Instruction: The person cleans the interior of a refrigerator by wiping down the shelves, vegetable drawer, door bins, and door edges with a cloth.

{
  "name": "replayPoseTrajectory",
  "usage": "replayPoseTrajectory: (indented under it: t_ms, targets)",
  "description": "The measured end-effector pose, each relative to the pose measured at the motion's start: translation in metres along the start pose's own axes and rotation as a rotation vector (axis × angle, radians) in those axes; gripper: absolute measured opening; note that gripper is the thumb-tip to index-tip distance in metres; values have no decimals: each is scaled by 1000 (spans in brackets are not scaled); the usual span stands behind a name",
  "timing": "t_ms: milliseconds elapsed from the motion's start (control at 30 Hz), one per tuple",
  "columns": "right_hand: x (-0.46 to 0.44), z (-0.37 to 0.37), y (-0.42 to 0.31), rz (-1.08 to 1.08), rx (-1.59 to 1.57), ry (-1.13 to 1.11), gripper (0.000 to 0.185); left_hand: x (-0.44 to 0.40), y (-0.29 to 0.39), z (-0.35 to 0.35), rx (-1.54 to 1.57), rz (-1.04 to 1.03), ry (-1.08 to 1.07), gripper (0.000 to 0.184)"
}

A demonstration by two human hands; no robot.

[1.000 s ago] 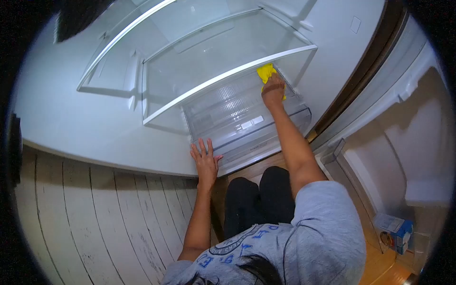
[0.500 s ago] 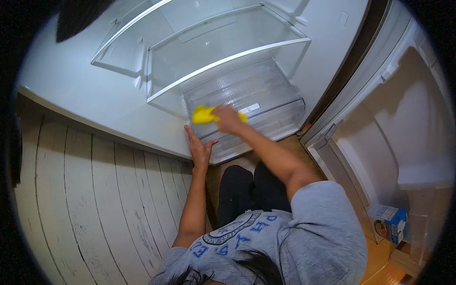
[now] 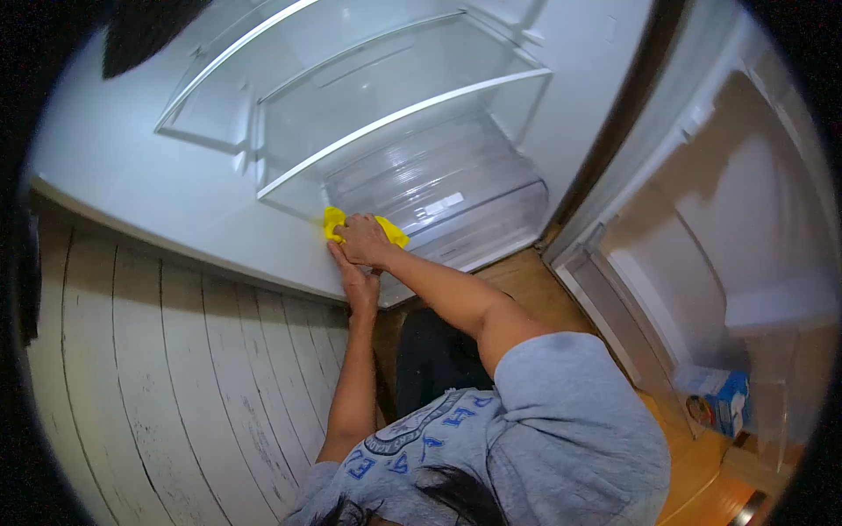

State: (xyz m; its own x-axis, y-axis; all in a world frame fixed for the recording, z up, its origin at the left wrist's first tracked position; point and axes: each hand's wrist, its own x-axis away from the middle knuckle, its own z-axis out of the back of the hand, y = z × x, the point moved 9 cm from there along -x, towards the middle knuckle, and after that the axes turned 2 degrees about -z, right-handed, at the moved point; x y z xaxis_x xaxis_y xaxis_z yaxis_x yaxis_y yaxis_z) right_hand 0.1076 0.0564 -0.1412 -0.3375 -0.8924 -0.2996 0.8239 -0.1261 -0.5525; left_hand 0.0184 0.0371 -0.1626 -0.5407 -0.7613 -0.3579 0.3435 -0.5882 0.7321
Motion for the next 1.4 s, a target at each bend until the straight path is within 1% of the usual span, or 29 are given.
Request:
replayPoseTrajectory:
  t_ms: [33,67,100,133,167,233,267,333,367,467,533,567,633,700,733,767,867,933,967,1033,1067,1100,1133,1167,1233,1267,1300,1333,1400]
  targets:
    - [5,3,-6,106,33,-57,33,1,0,-1,-22,10,-9,109]
    - [7,4,1,108,99,-80,31,1,1,-2,-10,1,-27,109]
    - [9,11,14,92,108,-75,31,0,9,-1,-102,-93,-32,107]
    - [11,20,31,41,153,-64,31,-1,18,-1,-196,-187,-30,105]
    - [14,28,49,-8,193,-54,30,0,18,-2,-192,-192,-37,105]
    - [25,58,94,-71,255,20,29,0,10,-9,-264,-151,-103,91]
    - [32,77,117,-140,300,36,29,-1,6,-11,-260,-151,-104,91]
    - [44,114,163,-291,398,44,29,3,2,-16,-381,-235,-93,76]
    - [52,131,186,-374,450,40,29,4,2,-16,-383,-232,-97,76]
    - [83,175,223,-487,523,168,31,1,1,-15,-365,-194,-99,71]
    - [107,194,220,-511,551,379,36,2,2,-14,-358,-179,-103,72]
    - [115,185,215,-514,553,376,36,3,1,-14,-357,-178,-107,72]
    - [144,173,202,-684,665,583,40,2,0,-14,-359,-200,-84,73]
    - [145,126,187,-640,659,464,49,-1,3,-12,-345,-186,-92,74]
    - [143,102,167,-556,602,492,50,0,1,-14,-332,-168,-106,75]
    - [141,80,139,-474,544,515,51,1,-1,-16,-329,-169,-112,75]
    - [130,29,46,-322,439,378,46,1,-1,-14,-332,-200,-102,76]
    - [129,17,17,-254,338,371,42,1,12,-3,-293,-237,-82,61]
    - [129,5,11,-194,303,384,40,0,9,6,-324,-228,-63,61]
    - [127,4,-4,-108,238,397,38,1,7,15,-153,-262,-146,42]
    - [128,18,4,-171,-8,386,38,6,16,23,-178,-253,-132,42]
    - [125,23,12,-238,-249,369,38,11,29,40,-93,-139,-52,29]
    - [118,24,19,-295,-346,401,35,16,37,56,-3,-30,25,18]
    - [102,33,11,-289,-354,399,35,21,46,63,-11,-30,31,18]
    - [62,60,-25,-280,-819,351,36,36,57,95,27,-1,269,10]
    - [42,79,-55,-168,-875,375,42,40,63,102,24,2,274,10]
    - [26,90,-83,-53,-931,399,48,46,73,119,62,-72,377,13]
    - [17,88,-99,-47,-935,395,48,52,81,134,101,-148,481,20]
    - [21,92,-136,190,-740,501,63,59,74,152,122,-78,538,22]
